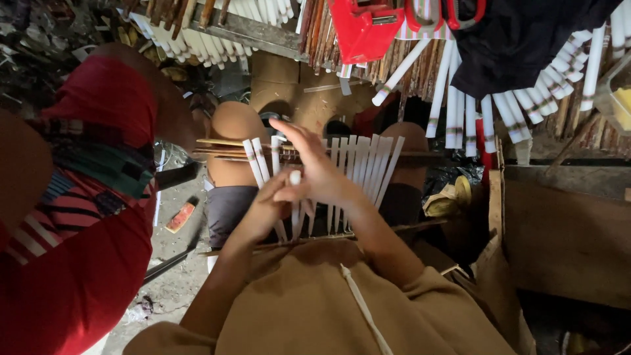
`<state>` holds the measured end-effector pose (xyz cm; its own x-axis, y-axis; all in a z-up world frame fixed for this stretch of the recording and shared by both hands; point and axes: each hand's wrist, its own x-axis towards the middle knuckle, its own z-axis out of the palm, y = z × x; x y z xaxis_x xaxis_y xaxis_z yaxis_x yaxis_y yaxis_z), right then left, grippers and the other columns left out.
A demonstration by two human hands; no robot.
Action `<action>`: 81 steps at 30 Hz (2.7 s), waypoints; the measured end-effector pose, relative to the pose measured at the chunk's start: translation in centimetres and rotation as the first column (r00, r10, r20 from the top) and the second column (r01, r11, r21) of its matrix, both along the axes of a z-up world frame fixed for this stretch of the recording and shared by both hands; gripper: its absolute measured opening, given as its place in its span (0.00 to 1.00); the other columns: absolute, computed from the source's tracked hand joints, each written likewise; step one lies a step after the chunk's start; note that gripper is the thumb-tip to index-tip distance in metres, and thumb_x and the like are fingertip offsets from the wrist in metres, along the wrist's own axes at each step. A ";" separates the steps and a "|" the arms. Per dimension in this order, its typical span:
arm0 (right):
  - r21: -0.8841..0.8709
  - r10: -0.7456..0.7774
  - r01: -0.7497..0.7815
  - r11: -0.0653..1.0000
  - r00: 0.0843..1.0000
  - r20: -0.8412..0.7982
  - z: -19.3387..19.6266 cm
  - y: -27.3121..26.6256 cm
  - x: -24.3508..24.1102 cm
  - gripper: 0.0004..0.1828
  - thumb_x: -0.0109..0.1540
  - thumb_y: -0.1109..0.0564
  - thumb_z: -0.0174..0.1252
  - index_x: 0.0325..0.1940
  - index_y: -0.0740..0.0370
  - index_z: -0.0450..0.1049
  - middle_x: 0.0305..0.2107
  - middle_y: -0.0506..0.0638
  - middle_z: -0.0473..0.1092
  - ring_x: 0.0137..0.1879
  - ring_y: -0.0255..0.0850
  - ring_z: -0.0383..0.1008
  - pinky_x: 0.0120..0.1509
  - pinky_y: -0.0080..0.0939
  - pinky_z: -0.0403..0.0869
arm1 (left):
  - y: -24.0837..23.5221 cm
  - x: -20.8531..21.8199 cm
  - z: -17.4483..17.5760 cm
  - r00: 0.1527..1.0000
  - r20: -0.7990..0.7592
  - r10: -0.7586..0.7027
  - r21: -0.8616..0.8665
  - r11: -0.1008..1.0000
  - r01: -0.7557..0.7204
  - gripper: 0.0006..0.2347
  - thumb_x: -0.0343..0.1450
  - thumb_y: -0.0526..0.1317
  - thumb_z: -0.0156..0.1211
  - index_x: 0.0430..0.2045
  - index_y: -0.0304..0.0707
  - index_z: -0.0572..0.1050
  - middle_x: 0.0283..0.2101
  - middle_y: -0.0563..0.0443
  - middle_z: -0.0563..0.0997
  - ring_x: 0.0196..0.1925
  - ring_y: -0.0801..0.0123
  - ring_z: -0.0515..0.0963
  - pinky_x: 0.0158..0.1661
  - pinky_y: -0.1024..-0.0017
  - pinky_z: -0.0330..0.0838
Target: The person cuts small pieces of striped paper with scissors and wraps them around the ends of thin wooden sticks. The person then arranges the sticks into a wooden frame and continues wrapping additional sticks with paper pieces.
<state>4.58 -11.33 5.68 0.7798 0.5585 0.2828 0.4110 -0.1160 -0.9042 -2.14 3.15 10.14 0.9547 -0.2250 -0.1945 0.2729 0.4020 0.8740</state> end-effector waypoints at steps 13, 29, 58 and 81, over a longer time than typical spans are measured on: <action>0.214 0.033 -0.002 0.977 0.989 -0.144 5.2 3.3 -2.9 0.40 0.69 0.65 0.55 0.82 0.58 0.47 0.50 0.54 0.77 0.36 0.33 0.77 0.39 0.30 0.73 | 1.5 2.2 0.5 0.811 0.276 0.516 -0.154 0.857 -0.492 0.16 0.80 0.42 0.49 0.60 0.32 0.67 0.60 0.32 0.77 0.59 0.61 0.77 0.57 0.65 0.72; -0.005 -0.384 0.391 0.921 0.903 -0.193 3.5 -4.4 -0.8 0.05 0.69 0.60 0.56 0.42 0.62 0.77 0.28 0.51 0.78 0.36 0.38 0.78 0.45 0.36 0.76 | -1.4 1.1 -8.8 0.965 0.239 -0.112 0.832 0.536 -0.144 0.14 0.78 0.43 0.48 0.56 0.39 0.70 0.34 0.33 0.81 0.29 0.47 0.81 0.34 0.54 0.77; -0.090 -0.435 0.429 0.899 0.852 -0.291 1.7 -3.7 -0.3 0.11 0.62 0.60 0.68 0.49 0.58 0.82 0.28 0.47 0.76 0.33 0.29 0.68 0.39 0.27 0.70 | -2.8 1.2 -12.4 0.728 0.674 0.128 0.626 0.425 -0.654 0.16 0.66 0.36 0.70 0.48 0.45 0.79 0.30 0.55 0.85 0.26 0.63 0.83 0.28 0.68 0.79; 0.041 -0.138 0.161 0.986 0.930 -0.339 2.2 -2.8 0.5 0.22 0.55 0.59 0.74 0.52 0.58 0.75 0.24 0.45 0.77 0.28 0.27 0.67 0.36 0.25 0.67 | 2.0 1.8 -4.1 0.990 0.123 0.075 0.134 0.987 -0.091 0.11 0.65 0.28 0.74 0.39 0.26 0.83 0.25 0.50 0.82 0.27 0.83 0.70 0.30 0.83 0.67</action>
<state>5.10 -14.10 7.93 0.9085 0.4172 0.0240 0.0662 -0.0870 -0.9940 -0.38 5.11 6.00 0.9870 -0.1224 -0.1044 0.1363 0.2918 0.9467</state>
